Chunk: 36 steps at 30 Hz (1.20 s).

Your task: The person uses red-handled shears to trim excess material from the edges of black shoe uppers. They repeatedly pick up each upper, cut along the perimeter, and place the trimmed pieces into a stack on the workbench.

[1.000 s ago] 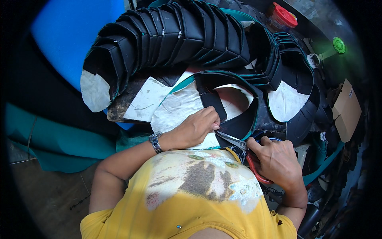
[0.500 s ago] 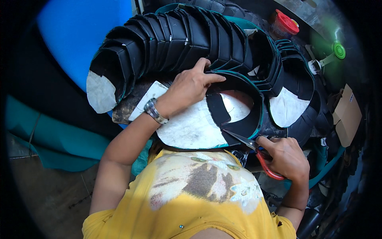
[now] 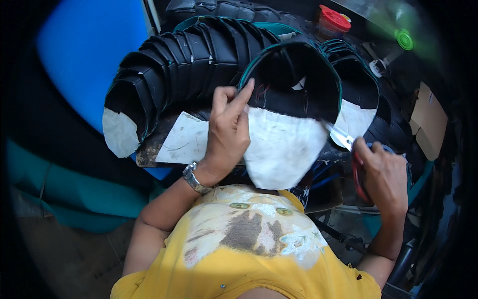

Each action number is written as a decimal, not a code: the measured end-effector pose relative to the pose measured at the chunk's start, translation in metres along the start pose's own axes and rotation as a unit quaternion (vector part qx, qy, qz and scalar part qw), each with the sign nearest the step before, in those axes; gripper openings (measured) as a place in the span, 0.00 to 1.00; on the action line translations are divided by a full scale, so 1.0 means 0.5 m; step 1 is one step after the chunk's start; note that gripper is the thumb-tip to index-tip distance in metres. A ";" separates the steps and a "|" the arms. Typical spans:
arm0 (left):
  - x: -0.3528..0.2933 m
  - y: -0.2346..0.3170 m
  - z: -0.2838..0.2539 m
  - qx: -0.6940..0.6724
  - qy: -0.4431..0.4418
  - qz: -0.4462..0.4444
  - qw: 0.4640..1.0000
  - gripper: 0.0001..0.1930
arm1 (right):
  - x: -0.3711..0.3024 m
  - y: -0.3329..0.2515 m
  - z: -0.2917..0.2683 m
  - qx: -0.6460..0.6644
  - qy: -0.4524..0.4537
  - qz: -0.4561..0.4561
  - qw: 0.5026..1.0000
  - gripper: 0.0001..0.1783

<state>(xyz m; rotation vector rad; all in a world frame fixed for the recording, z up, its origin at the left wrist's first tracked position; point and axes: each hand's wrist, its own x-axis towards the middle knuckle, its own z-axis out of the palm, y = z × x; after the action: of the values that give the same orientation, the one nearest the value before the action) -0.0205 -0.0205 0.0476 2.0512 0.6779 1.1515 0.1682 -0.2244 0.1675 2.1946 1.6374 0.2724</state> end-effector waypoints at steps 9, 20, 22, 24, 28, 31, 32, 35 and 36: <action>-0.113 0.021 0.000 -0.004 -0.206 0.011 0.978 0.27 | -0.015 0.000 0.099 0.037 -0.011 0.055 0.998 0.19; -0.071 0.056 -0.086 -0.173 -0.450 -0.181 0.857 0.28 | -0.033 0.029 0.304 0.052 0.254 -0.049 0.965 0.33; -0.051 0.070 -0.103 -0.128 -0.528 -0.214 0.812 0.28 | -0.036 0.027 0.335 0.071 0.263 -0.056 0.960 0.33; -0.028 0.086 -0.114 -0.088 -0.557 -0.157 0.811 0.26 | -0.035 0.024 0.357 0.086 0.282 -0.058 0.954 0.32; 0.009 0.104 -0.091 -0.019 -0.415 0.142 0.898 0.21 | -0.020 0.020 0.376 0.082 0.304 -0.051 0.948 0.32; 0.017 0.092 -0.044 0.088 -0.346 0.210 0.910 0.21 | -0.007 0.019 0.375 0.087 0.316 -0.054 0.943 0.32; 0.017 0.084 -0.030 0.125 -0.359 0.199 0.903 0.21 | -0.004 0.019 0.373 0.086 0.319 -0.053 0.942 0.32; 0.011 0.060 -0.009 0.190 -0.403 0.165 0.880 0.24 | -0.006 0.025 0.361 0.070 0.305 -0.035 0.949 0.32; 0.010 0.053 -0.005 0.201 -0.410 0.160 0.875 0.24 | -0.007 0.029 0.357 0.062 0.300 -0.030 0.951 0.32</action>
<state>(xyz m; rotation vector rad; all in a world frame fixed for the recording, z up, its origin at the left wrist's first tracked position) -0.0176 -0.0327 0.0714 2.7784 0.1456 0.1871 0.2472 -0.2653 0.0123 2.2841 2.0677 0.9170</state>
